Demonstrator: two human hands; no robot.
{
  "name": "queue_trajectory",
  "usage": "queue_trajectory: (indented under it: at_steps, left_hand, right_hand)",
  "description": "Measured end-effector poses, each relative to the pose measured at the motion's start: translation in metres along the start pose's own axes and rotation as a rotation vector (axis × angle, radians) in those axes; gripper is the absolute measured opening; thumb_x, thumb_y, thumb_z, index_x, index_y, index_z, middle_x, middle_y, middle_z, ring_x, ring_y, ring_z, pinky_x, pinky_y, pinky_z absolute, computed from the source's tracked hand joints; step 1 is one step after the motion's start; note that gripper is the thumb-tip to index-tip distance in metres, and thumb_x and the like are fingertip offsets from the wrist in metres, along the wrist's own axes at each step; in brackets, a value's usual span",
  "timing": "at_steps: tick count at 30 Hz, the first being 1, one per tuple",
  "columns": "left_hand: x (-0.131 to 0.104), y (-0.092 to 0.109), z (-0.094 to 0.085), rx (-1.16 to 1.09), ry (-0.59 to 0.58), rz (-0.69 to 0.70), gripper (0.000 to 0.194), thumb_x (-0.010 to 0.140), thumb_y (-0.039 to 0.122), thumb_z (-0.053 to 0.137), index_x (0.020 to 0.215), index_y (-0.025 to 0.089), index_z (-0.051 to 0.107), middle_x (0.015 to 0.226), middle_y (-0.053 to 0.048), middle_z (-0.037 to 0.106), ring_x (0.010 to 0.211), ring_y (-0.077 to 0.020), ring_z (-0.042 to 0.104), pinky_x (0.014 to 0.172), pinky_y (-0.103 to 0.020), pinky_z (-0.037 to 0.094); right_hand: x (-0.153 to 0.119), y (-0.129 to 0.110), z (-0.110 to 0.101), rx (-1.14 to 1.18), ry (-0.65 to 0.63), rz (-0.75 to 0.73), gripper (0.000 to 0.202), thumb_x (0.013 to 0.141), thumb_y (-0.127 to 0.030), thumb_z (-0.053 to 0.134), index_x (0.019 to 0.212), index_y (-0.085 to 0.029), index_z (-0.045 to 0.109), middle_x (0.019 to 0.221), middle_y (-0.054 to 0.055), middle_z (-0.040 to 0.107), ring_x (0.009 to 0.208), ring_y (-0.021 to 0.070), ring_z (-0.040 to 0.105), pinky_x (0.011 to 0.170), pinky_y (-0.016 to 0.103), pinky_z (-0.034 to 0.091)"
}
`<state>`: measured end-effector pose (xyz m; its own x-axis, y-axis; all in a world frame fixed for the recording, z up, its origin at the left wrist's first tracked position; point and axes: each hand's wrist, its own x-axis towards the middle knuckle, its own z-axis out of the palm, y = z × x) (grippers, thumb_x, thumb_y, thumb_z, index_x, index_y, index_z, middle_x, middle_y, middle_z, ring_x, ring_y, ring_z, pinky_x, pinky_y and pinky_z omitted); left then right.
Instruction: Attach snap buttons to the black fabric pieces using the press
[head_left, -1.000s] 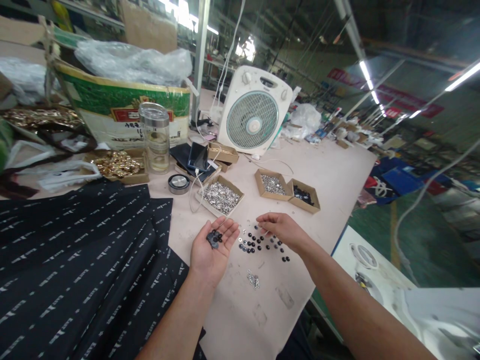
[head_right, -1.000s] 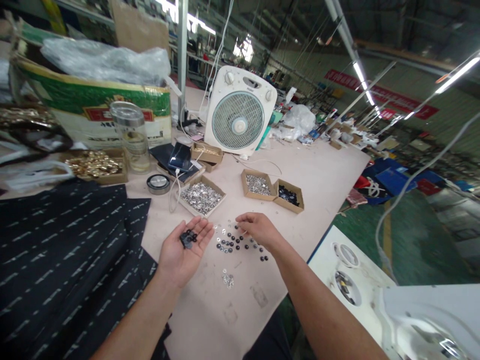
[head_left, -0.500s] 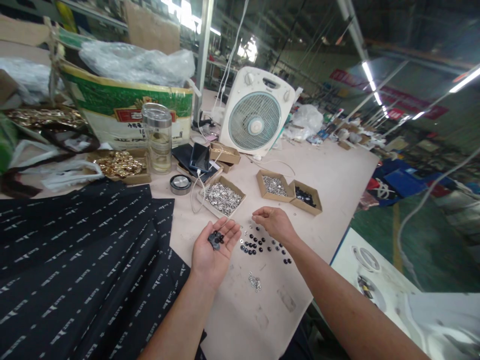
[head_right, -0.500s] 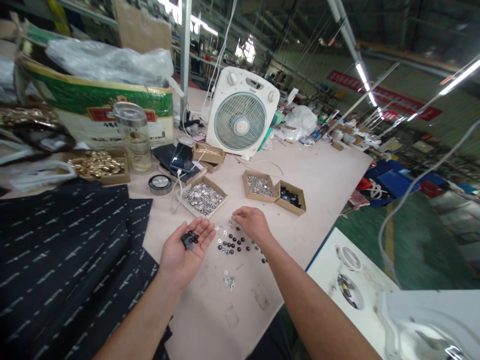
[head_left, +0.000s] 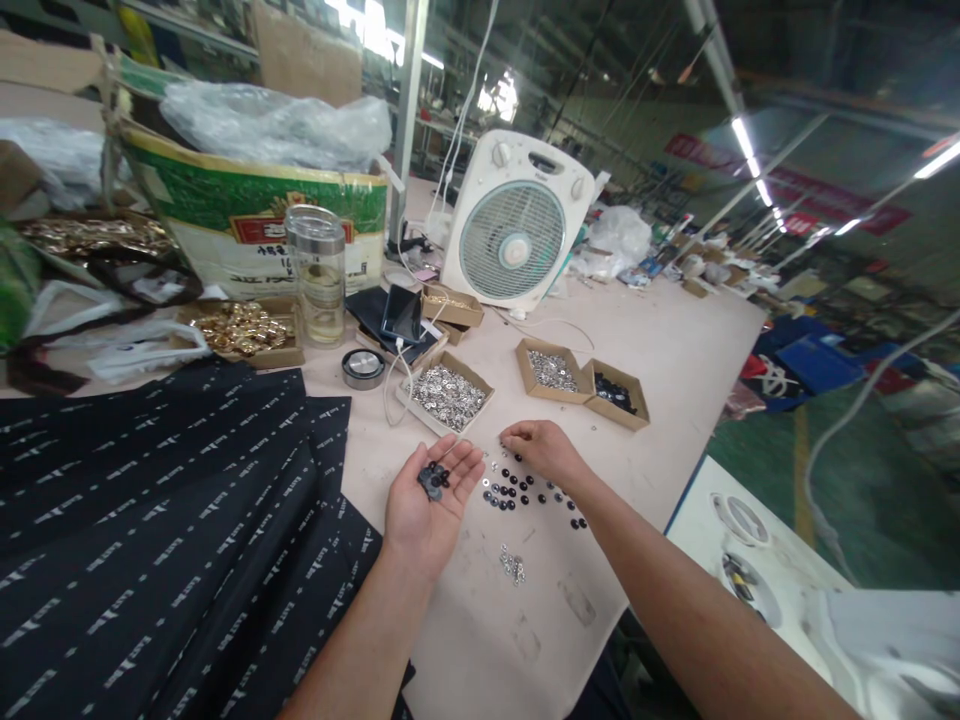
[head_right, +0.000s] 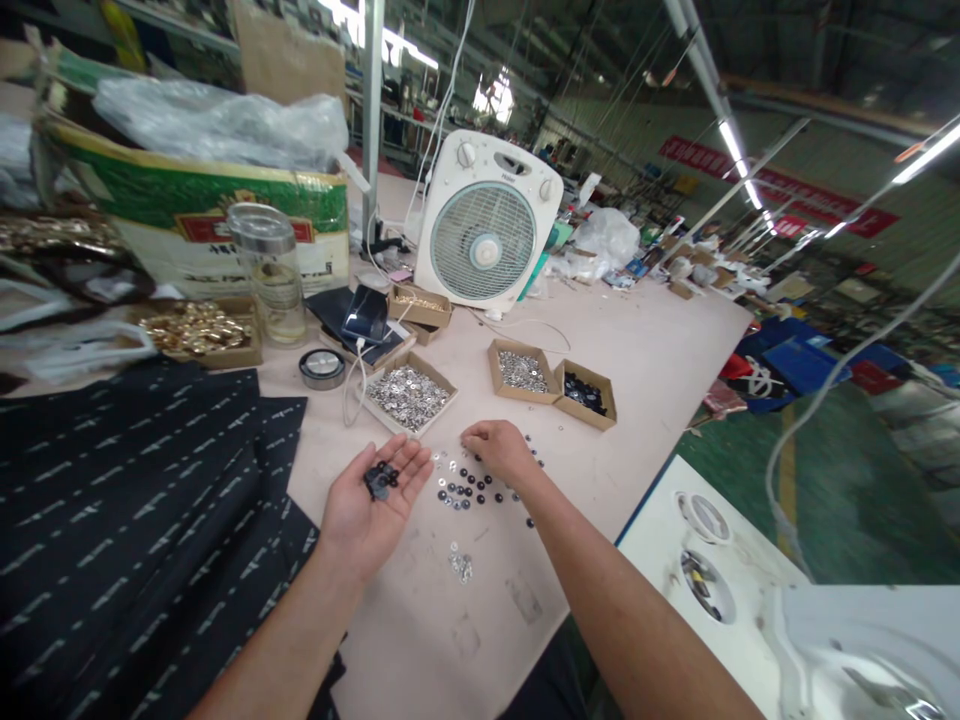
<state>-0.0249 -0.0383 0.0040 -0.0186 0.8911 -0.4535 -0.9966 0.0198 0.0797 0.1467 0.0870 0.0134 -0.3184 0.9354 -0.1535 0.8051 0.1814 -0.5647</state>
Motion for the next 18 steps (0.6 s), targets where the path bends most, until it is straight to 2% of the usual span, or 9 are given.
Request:
queue_trajectory:
  at_steps: [6, 11, 14, 16, 18]
  left_hand:
    - [0.000, 0.000, 0.000, 0.003, 0.008, 0.000, 0.026, 0.091, 0.027, 0.049, 0.095, 0.008, 0.068, 0.090, -0.015, 0.071, 0.089, -0.0243, 0.070, 0.088, -0.042, 0.056]
    - [0.001, 0.000, 0.000, 0.004, 0.000, 0.000, 0.026, 0.091, 0.026, 0.050, 0.096, 0.008, 0.068, 0.091, -0.015, 0.071, 0.090, -0.0248, 0.070, 0.088, -0.042, 0.056]
    - [0.001, 0.000, 0.001, 0.000, 0.011, -0.003, 0.026, 0.092, 0.026, 0.049, 0.096, 0.009, 0.068, 0.091, -0.015, 0.071, 0.090, -0.0243, 0.070, 0.087, -0.041, 0.056]
    - [0.001, 0.000, 0.000, 0.000, 0.011, 0.001, 0.026, 0.092, 0.026, 0.049, 0.096, 0.008, 0.068, 0.092, -0.015, 0.071, 0.091, -0.0246, 0.070, 0.088, -0.041, 0.056]
    - [0.001, 0.000, 0.000, 0.000, 0.004, 0.006, 0.026, 0.091, 0.026, 0.049, 0.096, 0.009, 0.068, 0.094, -0.016, 0.071, 0.093, -0.0249, 0.070, 0.089, -0.041, 0.056]
  right_hand:
    - [0.002, -0.001, 0.003, -0.054, -0.013, -0.029, 0.019, 0.078, -0.033, 0.062, 0.083, -0.018, 0.074, 0.070, 0.000, 0.070, 0.061, 0.0130, 0.058, 0.062, 0.023, 0.042]
    - [-0.002, -0.007, 0.001, -0.253, 0.113, -0.031, 0.016, 0.075, -0.035, 0.068, 0.083, -0.021, 0.071, 0.084, 0.001, 0.070, 0.072, 0.0143, 0.059, 0.065, 0.024, 0.039]
    - [-0.006, -0.012, -0.002, -0.386, 0.087, -0.067, 0.018, 0.082, -0.037, 0.062, 0.079, -0.022, 0.072, 0.086, 0.002, 0.068, 0.076, 0.0149, 0.058, 0.065, 0.024, 0.037]
    - [-0.009, -0.015, -0.005, -0.441, 0.049, -0.106, 0.023, 0.087, -0.037, 0.056, 0.082, -0.023, 0.073, 0.088, 0.003, 0.068, 0.079, 0.0155, 0.059, 0.065, 0.025, 0.036]
    - [-0.015, -0.020, -0.008, -0.458, 0.064, -0.129, 0.024, 0.089, -0.037, 0.054, 0.087, -0.023, 0.074, 0.090, 0.004, 0.068, 0.081, 0.0163, 0.059, 0.067, 0.025, 0.037]
